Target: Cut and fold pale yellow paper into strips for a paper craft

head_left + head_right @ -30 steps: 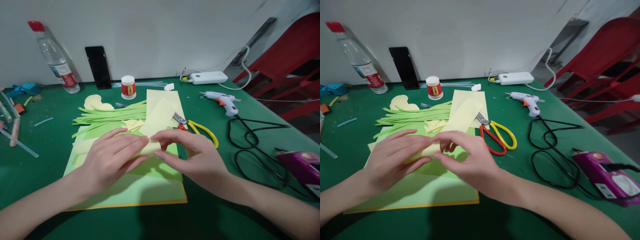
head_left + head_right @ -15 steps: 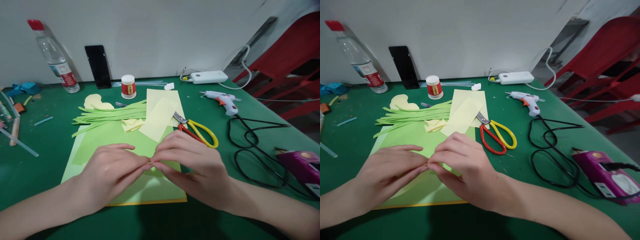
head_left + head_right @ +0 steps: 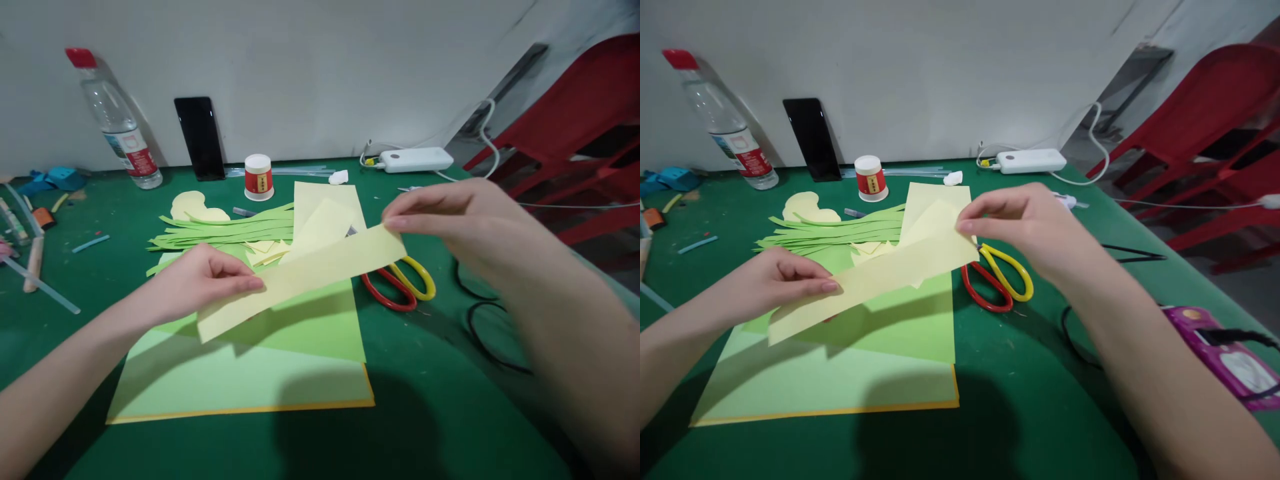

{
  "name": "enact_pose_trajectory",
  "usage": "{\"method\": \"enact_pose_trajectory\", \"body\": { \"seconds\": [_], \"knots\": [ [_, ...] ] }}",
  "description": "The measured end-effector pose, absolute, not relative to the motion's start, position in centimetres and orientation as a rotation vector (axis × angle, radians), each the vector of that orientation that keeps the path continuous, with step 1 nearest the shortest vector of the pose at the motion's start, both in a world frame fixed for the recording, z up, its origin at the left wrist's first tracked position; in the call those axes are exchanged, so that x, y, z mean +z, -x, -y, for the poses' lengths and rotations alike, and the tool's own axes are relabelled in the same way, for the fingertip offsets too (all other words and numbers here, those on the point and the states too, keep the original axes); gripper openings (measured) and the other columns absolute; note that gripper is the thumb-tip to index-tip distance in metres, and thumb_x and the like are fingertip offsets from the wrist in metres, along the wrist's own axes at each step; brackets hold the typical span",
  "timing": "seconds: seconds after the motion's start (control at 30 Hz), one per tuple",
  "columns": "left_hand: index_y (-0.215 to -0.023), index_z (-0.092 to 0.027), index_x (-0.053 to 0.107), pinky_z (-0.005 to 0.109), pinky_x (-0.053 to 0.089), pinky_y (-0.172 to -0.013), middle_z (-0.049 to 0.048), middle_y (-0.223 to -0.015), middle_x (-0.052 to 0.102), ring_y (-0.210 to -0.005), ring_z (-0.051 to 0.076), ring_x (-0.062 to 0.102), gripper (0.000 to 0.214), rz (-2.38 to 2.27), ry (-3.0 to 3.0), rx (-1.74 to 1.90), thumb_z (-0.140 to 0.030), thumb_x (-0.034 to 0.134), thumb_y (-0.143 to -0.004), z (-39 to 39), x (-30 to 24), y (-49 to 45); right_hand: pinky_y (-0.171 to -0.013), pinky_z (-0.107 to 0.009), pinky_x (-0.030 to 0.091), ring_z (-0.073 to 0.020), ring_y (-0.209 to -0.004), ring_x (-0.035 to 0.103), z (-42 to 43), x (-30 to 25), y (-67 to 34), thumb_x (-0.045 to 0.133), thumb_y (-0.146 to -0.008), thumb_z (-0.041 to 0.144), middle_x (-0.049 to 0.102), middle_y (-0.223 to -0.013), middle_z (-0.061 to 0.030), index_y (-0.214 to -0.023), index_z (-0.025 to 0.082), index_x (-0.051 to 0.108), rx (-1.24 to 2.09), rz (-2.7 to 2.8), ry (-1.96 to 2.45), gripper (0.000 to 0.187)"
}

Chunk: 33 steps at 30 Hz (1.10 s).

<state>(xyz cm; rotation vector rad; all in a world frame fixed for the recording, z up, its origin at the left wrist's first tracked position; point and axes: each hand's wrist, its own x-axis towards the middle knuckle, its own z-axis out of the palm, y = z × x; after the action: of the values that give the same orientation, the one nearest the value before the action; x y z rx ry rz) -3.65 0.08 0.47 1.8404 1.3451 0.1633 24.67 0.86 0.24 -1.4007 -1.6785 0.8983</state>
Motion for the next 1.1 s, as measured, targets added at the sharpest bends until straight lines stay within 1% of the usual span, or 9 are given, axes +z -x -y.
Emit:
{"method": "enact_pose_trajectory", "body": {
  "seconds": [0.13,0.23,0.33,0.43,0.6,0.77,0.87,1.0,1.1],
  "knots": [
    [-0.064,-0.016,0.068,0.020,0.018,-0.039,-0.0036,-0.047,0.035,-0.043,0.007,0.026,0.033,-1.375,-1.835,0.146,-0.046,0.056,-0.072,-0.5,0.1,3.7,-0.074,-0.035,0.045,-0.0190,-0.075,0.061,-2.1,-0.1,-26.0,0.064,-0.070,0.024,0.069,-0.076,-0.0044,-0.067,0.021,0.067,0.793,1.733,1.548,0.005],
    [-0.067,-0.016,0.069,0.020,0.016,-0.038,-0.0042,-0.047,0.031,-0.042,0.007,0.023,0.035,-1.326,-1.835,0.098,-0.047,0.054,-0.074,-0.3,-0.4,3.4,-0.076,-0.038,0.046,-0.0246,-0.086,0.061,-1.8,-0.3,-24.9,0.059,-0.074,0.028,0.069,-0.091,-0.0075,-0.079,0.021,0.067,0.550,1.925,1.635,0.011],
    [-0.071,-0.015,0.069,0.020,0.015,-0.038,-0.0047,-0.047,0.029,-0.042,0.007,0.021,0.036,-1.244,-1.837,0.063,-0.046,0.052,-0.076,0.1,-0.9,2.8,-0.081,-0.036,0.046,-0.0225,-0.092,0.060,-0.3,-0.7,-22.7,0.054,-0.078,0.026,0.067,-0.099,-0.0066,-0.091,0.019,0.064,0.364,2.130,1.405,0.018],
    [-0.070,-0.014,0.068,0.020,0.015,-0.038,-0.0051,-0.048,0.027,-0.043,0.007,0.020,0.038,-1.179,-1.821,0.029,-0.046,0.049,-0.079,0.9,-1.4,2.3,-0.081,-0.029,0.045,-0.0170,-0.091,0.060,1.8,-1.3,-20.4,0.053,-0.080,0.026,0.068,-0.096,-0.0042,-0.091,0.017,0.064,0.560,2.291,1.175,0.018],
    [-0.068,-0.013,0.066,0.019,0.017,-0.039,-0.0058,-0.047,0.028,-0.043,0.006,0.022,0.039,-1.074,-1.847,0.041,-0.044,0.046,-0.082,2.3,-1.6,1.8,-0.067,-0.025,0.044,-0.0143,-0.080,0.059,3.3,-1.9,-18.6,0.055,-0.079,0.025,0.066,-0.082,-0.0029,-0.084,0.016,0.066,0.735,2.375,1.122,0.015],
    [-0.074,-0.015,0.068,0.018,0.025,-0.040,-0.0039,-0.047,0.043,-0.043,0.006,0.031,0.038,-1.075,-1.934,0.074,-0.042,0.045,-0.083,2.6,-0.9,1.7,-0.059,-0.020,0.041,-0.0090,-0.065,0.057,3.0,-1.0,-18.9,0.055,-0.078,0.017,0.065,-0.071,0.0002,-0.069,0.016,0.064,0.878,2.369,1.149,0.013],
    [-0.074,-0.016,0.069,0.019,0.033,-0.043,-0.0007,-0.053,0.060,-0.045,0.009,0.046,0.035,-1.130,-1.948,0.083,-0.040,0.045,-0.083,2.0,-0.2,2.0,-0.058,-0.022,0.040,-0.0115,-0.064,0.059,3.0,-0.5,-19.5,0.053,-0.078,0.016,0.067,-0.071,-0.0007,-0.070,0.017,0.064,0.741,2.392,1.259,0.014],
    [-0.068,-0.017,0.068,0.021,0.041,-0.048,0.0013,-0.065,0.069,-0.054,0.014,0.059,0.030,-1.325,-2.045,0.177,-0.037,0.049,-0.081,0.7,0.4,3.1,-0.052,-0.024,0.036,-0.0134,-0.057,0.059,2.9,-0.5,-20.3,0.047,-0.081,0.017,0.067,-0.065,-0.0014,-0.070,0.019,0.066,0.458,2.424,1.343,0.022],
    [-0.091,-0.018,0.065,0.024,0.048,-0.063,0.0026,-0.090,0.070,-0.076,0.017,0.064,0.025,-1.406,-2.118,0.462,-0.027,0.043,-0.084,0.6,0.1,3.3,-0.050,-0.024,0.034,-0.0142,-0.057,0.059,2.9,-0.8,-20.2,0.045,-0.083,0.019,0.067,-0.064,-0.0024,-0.070,0.019,0.066,0.365,2.454,1.342,0.024]
  ]
}}
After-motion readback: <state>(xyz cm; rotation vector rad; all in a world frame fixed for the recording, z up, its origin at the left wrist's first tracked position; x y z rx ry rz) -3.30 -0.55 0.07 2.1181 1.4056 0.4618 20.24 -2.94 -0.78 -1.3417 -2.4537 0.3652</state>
